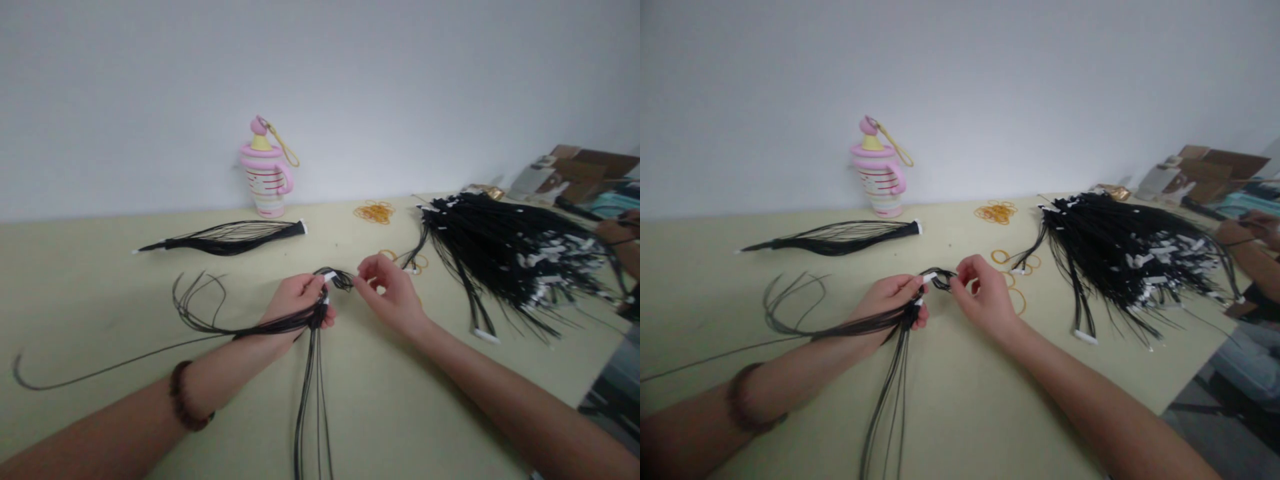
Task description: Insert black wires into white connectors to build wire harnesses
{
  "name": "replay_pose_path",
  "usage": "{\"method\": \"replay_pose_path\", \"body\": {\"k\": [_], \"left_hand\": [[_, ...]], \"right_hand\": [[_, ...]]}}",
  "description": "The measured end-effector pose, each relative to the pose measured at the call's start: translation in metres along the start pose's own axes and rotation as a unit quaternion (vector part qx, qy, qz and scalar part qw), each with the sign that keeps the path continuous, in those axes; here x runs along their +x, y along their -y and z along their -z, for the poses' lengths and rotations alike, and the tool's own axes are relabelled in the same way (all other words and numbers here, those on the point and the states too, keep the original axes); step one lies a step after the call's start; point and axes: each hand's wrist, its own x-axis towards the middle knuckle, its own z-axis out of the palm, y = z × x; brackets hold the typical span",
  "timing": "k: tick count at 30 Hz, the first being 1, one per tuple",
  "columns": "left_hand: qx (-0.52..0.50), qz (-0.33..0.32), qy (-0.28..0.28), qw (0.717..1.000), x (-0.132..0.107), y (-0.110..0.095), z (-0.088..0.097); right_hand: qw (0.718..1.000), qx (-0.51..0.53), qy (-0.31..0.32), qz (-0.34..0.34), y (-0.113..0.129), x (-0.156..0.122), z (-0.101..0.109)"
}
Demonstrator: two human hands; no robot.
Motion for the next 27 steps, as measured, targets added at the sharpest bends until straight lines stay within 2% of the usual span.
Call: {"method": "replay_pose_path", "body": {"k": [3, 5, 8, 15, 18, 20, 24, 27], "left_hand": [[-0.011, -0.024, -0.065, 0.998, 0.003, 0.003, 0.002], [-0.027, -0.034, -0.081, 0.996, 0.003, 0.004, 0.002], [-0.064, -0.031, -0.070, 0.995, 0.003, 0.003, 0.001], [-0.104, -0.028, -0.054, 0.993, 0.004, 0.004, 0.003], [-0.115, -0.012, -0.066, 0.991, 0.006, 0.004, 0.003], [-0.119, 0.002, -0.078, 0.990, 0.006, 0.002, 0.002], [-0.122, 0.029, -0.092, 0.988, 0.005, -0.003, -0.001], [-0.127, 0.035, -0.094, 0.987, 0.005, -0.003, -0.002]], "right_hand": [[0.987, 0.007, 0.163, -0.005, 0.020, -0.020, -0.013], [0.972, 0.014, 0.236, -0.006, 0.025, -0.029, -0.021], [0.965, 0.028, 0.260, -0.023, 0.023, -0.033, -0.027], [0.935, 0.154, 0.292, -0.128, 0.020, -0.024, -0.022], [0.914, 0.237, 0.276, -0.177, 0.023, -0.019, -0.009], [0.887, 0.337, 0.241, -0.204, 0.025, -0.013, 0.006], [0.824, 0.517, 0.097, -0.212, 0.022, 0.010, 0.051], [0.813, 0.551, -0.049, -0.183, 0.011, 0.029, 0.082]]}}
